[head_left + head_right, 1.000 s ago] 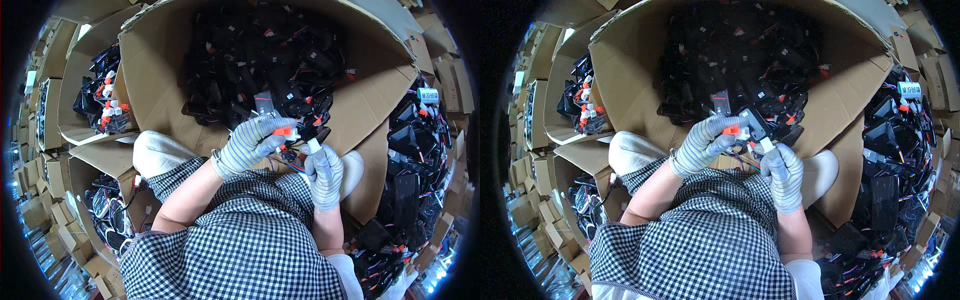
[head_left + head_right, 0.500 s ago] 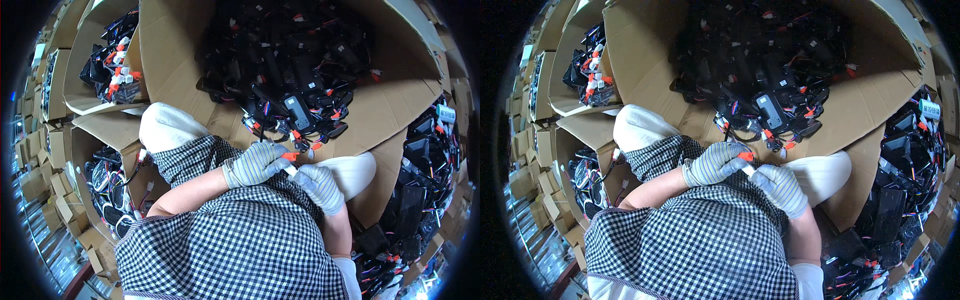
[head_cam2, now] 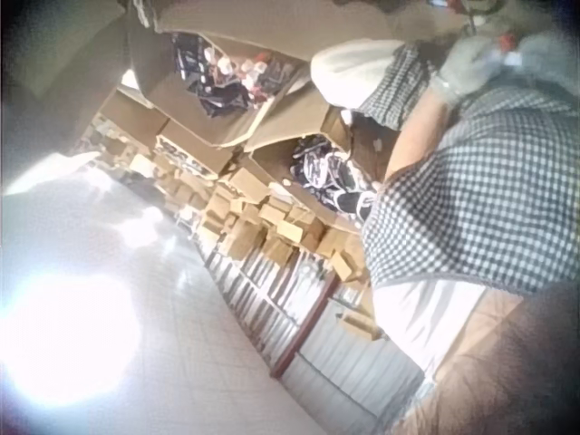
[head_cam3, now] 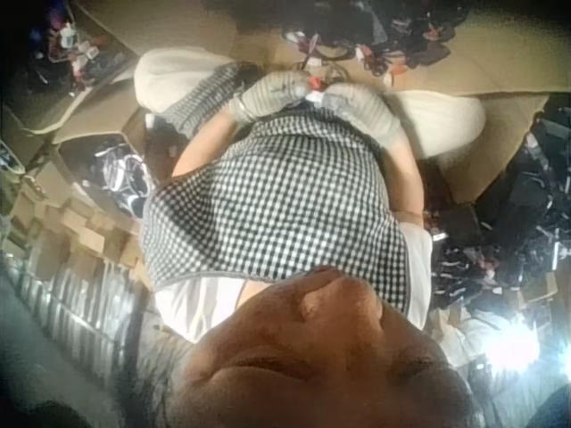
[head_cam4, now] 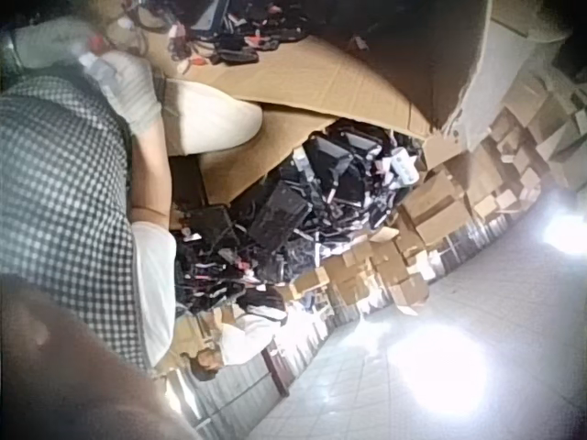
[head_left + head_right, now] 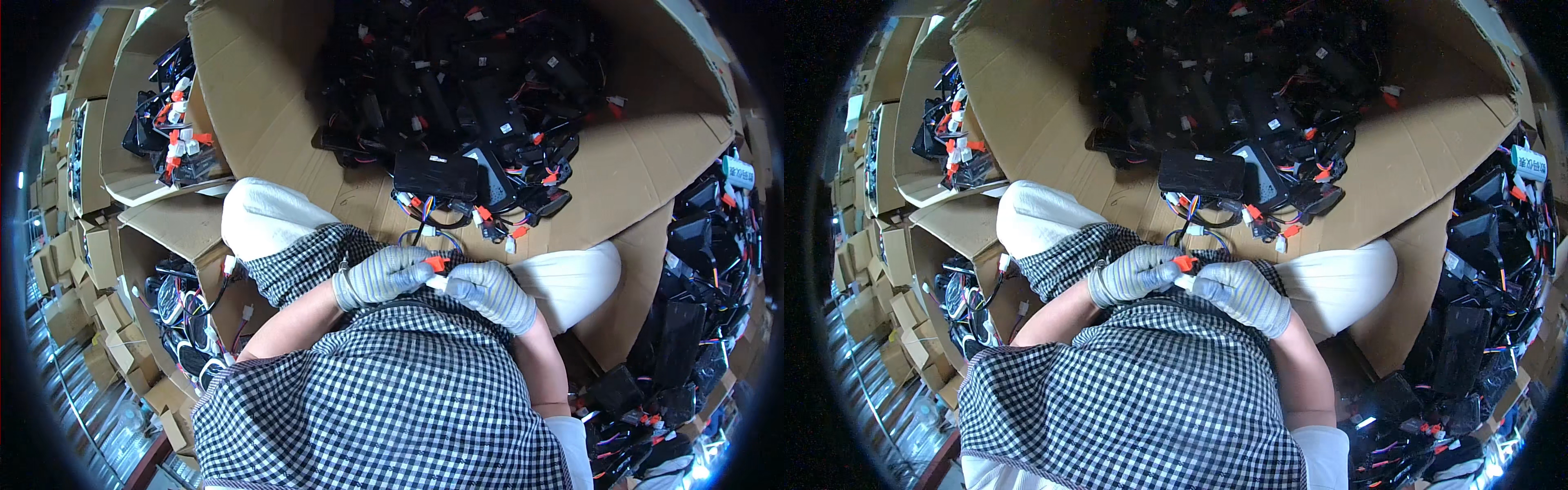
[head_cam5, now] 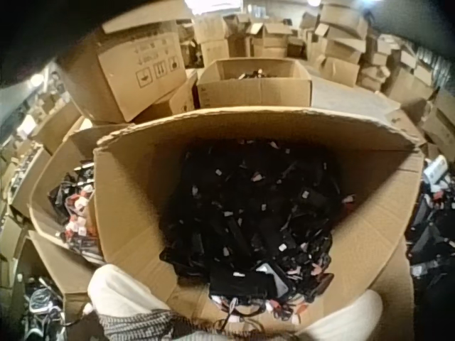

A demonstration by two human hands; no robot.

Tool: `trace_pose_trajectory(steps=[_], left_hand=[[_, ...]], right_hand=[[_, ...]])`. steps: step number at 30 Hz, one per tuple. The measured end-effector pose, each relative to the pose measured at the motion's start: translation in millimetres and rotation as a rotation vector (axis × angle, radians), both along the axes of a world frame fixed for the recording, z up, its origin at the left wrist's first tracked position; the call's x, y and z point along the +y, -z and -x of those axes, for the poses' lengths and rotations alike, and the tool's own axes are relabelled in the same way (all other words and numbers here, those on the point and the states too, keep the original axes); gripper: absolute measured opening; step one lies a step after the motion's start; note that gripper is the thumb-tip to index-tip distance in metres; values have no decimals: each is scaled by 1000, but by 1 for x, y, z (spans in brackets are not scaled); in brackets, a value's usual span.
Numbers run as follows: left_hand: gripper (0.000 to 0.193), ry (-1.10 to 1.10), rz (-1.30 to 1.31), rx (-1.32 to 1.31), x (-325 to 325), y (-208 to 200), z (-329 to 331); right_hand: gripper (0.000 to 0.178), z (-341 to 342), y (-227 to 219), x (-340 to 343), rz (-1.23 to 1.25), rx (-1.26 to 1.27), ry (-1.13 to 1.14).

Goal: The person tests electronic display units by connecting their wiring harnesses to a connector to light up the screens, disconnecting them, and placing the tested units into a cardboard box.

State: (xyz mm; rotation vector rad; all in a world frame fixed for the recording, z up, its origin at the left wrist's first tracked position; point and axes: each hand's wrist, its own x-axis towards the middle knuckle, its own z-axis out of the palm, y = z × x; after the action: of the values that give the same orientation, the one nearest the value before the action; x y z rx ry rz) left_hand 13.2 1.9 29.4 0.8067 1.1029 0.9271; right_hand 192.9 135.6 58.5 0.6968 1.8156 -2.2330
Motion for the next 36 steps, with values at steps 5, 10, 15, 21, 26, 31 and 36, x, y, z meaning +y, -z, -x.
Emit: trace_pose_trajectory(steps=[5, 10, 15, 21, 26, 31, 36], left_hand=[[38, 137, 10, 130, 1, 4, 18], [36, 307, -29, 375, 24, -18, 35], [17, -158, 168, 325, 44, -14, 71], [15, -388, -24, 400, 65, 21, 88], [29, -423, 113, 120, 61, 27, 97], [30, -548, -15, 191, 69, 40, 88], [36, -537, 28, 194, 67, 79, 76]], right_hand=[[35, 2, 20, -5, -108, 101, 4], [37, 6, 26, 5, -305, 162, -74], [32, 8, 48, 79, -179, 285, 524], [38, 76, 119, 204, 181, 13, 1117], [29, 111, 125, 209, 70, -107, 925], [12, 116, 137, 70, -1051, 101, 363], [10, 103, 136, 23, -1273, -3, -157]])
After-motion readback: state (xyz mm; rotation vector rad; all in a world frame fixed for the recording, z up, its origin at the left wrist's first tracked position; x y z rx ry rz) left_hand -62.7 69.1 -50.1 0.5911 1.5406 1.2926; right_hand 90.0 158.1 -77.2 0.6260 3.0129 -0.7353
